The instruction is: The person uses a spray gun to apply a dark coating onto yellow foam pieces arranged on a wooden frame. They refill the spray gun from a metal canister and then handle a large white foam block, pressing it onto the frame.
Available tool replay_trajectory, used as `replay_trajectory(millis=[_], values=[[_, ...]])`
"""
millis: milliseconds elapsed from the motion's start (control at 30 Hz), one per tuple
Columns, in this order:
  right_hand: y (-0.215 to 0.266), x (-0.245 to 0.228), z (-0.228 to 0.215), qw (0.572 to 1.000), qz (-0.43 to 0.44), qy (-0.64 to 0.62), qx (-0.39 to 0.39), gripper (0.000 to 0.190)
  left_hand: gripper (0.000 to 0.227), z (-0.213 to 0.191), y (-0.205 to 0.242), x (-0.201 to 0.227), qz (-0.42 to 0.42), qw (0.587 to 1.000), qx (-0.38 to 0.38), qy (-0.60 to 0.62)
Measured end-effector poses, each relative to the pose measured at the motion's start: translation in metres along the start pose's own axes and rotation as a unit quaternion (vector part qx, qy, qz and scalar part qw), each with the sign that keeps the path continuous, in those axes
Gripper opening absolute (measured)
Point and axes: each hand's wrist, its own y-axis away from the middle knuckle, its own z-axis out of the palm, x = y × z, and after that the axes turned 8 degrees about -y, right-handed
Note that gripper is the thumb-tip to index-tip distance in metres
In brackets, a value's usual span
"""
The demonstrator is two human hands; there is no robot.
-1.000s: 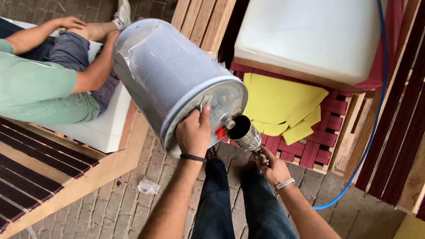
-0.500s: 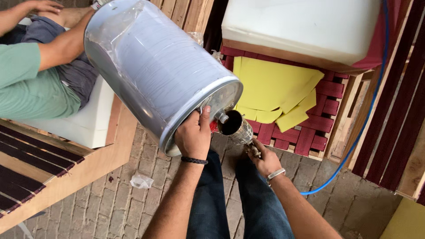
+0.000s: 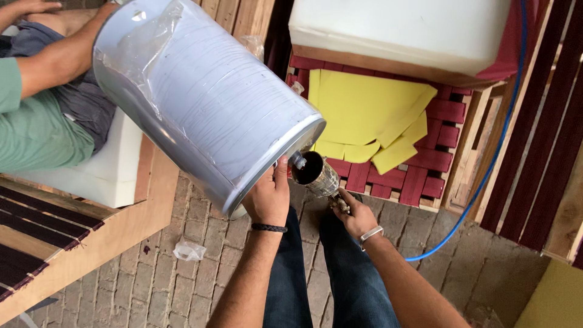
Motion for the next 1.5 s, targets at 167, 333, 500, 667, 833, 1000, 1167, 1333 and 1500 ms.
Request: replay_trajectory(millis=[167, 333, 500, 667, 833, 1000, 1167, 1333, 1500], values=[[-0.004, 0.010, 0.005, 1.000, 0.002, 0.014, -0.010, 0.068, 0.049, 0.006, 0.008, -0.001, -0.040, 0.998, -0.055, 0.005], [-0.005, 0.011, 0.004, 0.998, 0.045, 0.024, -0.024, 0.070, 0.049, 0.012, 0.010, -0.004, -0.070, 0.994, -0.082, 0.019], [-0.008, 0.010, 0.003, 0.999, 0.033, 0.009, -0.027, 0.071, 0.048, 0.011, 0.010, -0.005, -0.060, 0.995, -0.075, 0.025], [-0.008, 0.010, 0.002, 0.998, 0.057, 0.005, -0.036, 0.071, 0.047, 0.007, 0.010, -0.005, -0.049, 0.996, -0.055, 0.040], [-0.007, 0.010, 0.004, 0.999, 0.034, -0.002, -0.027, 0.071, 0.048, 0.005, 0.011, -0.005, -0.053, 0.996, -0.060, 0.032], [-0.008, 0.011, 0.005, 0.998, 0.055, -0.004, -0.029, 0.071, 0.049, 0.007, 0.012, -0.006, -0.065, 0.994, -0.078, 0.028], [-0.006, 0.014, 0.006, 0.999, 0.040, -0.005, -0.020, 0.071, 0.052, 0.008, 0.015, -0.007, -0.050, 0.996, -0.068, 0.015], [-0.006, 0.015, 0.005, 0.999, 0.047, -0.004, -0.020, 0.072, 0.053, 0.011, 0.019, -0.008, -0.083, 0.991, -0.102, 0.000], [-0.005, 0.014, 0.007, 0.999, 0.045, -0.002, -0.022, 0.071, 0.050, 0.010, 0.017, -0.012, -0.054, 0.996, -0.071, 0.021]])
